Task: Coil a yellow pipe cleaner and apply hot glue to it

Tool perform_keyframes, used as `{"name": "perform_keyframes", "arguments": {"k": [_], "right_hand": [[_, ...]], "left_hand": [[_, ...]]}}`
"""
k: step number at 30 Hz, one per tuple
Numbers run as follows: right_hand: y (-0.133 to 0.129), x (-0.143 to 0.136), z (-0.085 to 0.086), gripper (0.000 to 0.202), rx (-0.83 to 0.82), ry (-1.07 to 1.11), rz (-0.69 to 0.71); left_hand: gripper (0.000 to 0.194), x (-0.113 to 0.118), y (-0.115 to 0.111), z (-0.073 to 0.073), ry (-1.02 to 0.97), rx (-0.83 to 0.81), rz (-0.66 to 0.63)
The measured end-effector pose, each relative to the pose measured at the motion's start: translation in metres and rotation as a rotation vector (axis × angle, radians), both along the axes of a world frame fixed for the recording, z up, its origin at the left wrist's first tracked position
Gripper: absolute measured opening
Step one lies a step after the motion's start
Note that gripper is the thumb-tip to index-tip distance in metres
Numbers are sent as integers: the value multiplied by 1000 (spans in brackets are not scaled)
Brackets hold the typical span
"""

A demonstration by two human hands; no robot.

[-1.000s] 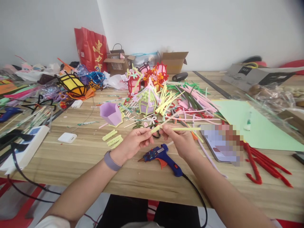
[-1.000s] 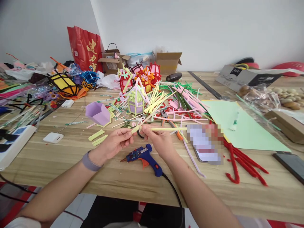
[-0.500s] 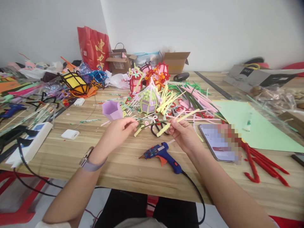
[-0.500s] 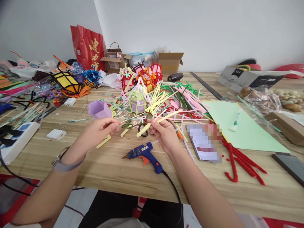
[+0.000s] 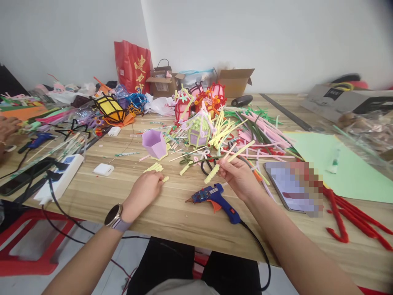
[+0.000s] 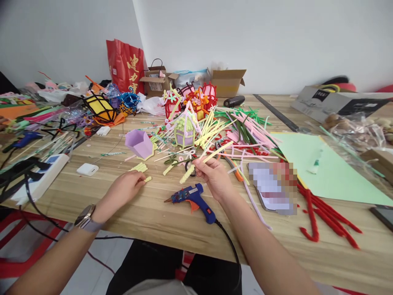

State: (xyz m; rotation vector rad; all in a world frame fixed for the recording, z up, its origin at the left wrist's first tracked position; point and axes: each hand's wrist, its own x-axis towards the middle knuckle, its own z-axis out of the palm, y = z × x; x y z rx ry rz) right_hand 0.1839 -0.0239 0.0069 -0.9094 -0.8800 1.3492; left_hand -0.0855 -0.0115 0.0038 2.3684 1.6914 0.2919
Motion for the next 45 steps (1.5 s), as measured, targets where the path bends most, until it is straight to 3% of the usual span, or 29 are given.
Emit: {"name": "perform_keyframes", "arguments": {"k": [2,5,7,10,17,26,39,45], "right_hand": [[-1,-2,1,30,-6,-21,24],[-3,-4,4,30,11,-72,63],[-3,-3,5,29,36,-108,54],[0,1,6,30,45,-183,26],[2,1,3,32,9,-306,15],[0,-6,-1,27,100,-319,-27],[0,-2,-1,37,79,-382,-11],[-4,-2,0,28,231,-616,-106]], "left_hand": [[12,13,-2,10,-273,-63,-10],[19,45,-5,23,-797,-549,-114],[25,67,-3,28,-970,-877,-138],[34,90,2,25,-1103,-1088,-141],[26,100,9,8,-1281,-1096,-82],[32,100,4,7,-1349,-1081,-84],[33,96,3,5,-1183,-756,-113],[31,95,4,1,-1179,-651,-115]]}}
